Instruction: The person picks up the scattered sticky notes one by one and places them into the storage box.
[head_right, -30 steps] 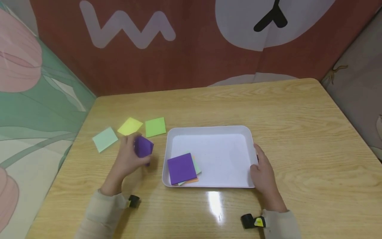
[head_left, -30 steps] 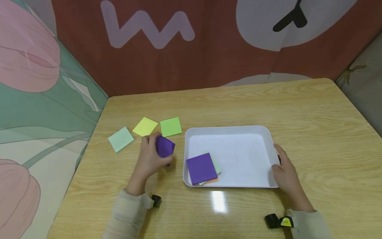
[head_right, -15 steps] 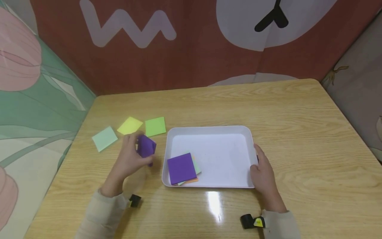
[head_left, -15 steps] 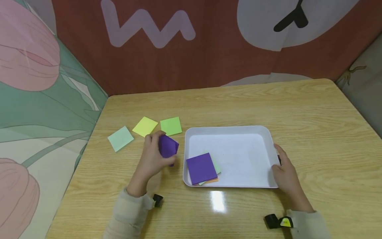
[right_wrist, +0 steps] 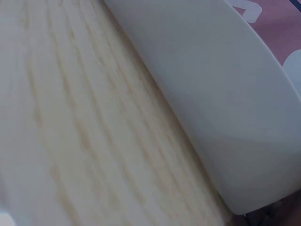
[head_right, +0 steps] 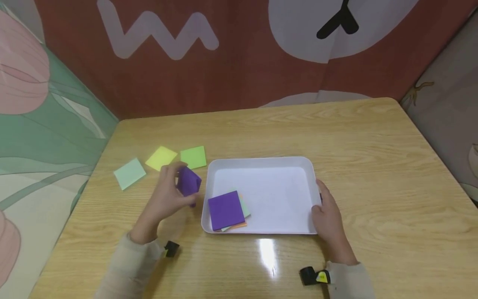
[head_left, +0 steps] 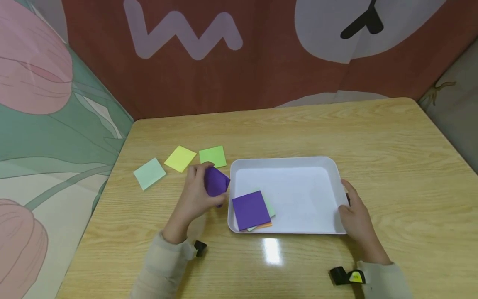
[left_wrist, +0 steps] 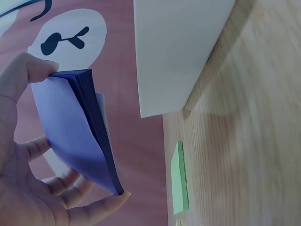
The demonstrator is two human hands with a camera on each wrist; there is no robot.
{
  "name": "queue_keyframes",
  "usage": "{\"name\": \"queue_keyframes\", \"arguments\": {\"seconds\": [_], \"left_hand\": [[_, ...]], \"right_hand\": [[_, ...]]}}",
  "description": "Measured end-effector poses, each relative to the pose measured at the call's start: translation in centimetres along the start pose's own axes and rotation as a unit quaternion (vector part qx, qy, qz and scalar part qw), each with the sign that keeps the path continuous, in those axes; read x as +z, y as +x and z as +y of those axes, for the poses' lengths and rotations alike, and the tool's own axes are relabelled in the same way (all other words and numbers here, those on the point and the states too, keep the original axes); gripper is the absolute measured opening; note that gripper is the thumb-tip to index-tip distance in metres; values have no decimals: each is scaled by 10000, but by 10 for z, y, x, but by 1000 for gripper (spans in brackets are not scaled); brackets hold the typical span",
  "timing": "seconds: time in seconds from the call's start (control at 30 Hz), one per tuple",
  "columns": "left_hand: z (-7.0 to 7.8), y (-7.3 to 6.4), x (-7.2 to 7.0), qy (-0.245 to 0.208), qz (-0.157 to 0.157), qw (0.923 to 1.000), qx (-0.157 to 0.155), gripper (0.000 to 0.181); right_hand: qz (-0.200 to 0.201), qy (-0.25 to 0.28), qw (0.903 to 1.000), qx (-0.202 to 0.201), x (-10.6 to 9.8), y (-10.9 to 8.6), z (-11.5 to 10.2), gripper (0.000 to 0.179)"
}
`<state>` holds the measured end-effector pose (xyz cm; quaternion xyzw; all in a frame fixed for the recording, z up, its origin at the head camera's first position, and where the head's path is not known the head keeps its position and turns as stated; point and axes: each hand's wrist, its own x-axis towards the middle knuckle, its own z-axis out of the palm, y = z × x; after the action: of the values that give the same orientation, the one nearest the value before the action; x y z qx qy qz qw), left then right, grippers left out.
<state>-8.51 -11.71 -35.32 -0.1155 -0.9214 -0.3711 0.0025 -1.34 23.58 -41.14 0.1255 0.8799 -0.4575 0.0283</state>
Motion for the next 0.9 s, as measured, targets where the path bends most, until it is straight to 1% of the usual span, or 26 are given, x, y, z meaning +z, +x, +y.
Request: {"name": "queue_keyframes", "arguments": {"seconds": [0.2, 0.47, 0.63, 0.9], "left_hand": [[3, 2, 3, -19, 1, 9999, 119, 76], [6, 3, 8, -28, -10, 9995, 320, 75], [9, 3, 11, -68, -55, 9992, 393, 75], [14, 6, 17, -93, -20, 9976, 691, 76]], "right_hand": [[4, 21, 10000, 7, -1, 0, -4, 63], [-1, -21, 10000, -78, -1, -2, -3, 63], [-53, -14, 10000, -21, -1, -2, -2, 63], [5, -10, 10000, -32, -1, -1, -2, 63]]}}
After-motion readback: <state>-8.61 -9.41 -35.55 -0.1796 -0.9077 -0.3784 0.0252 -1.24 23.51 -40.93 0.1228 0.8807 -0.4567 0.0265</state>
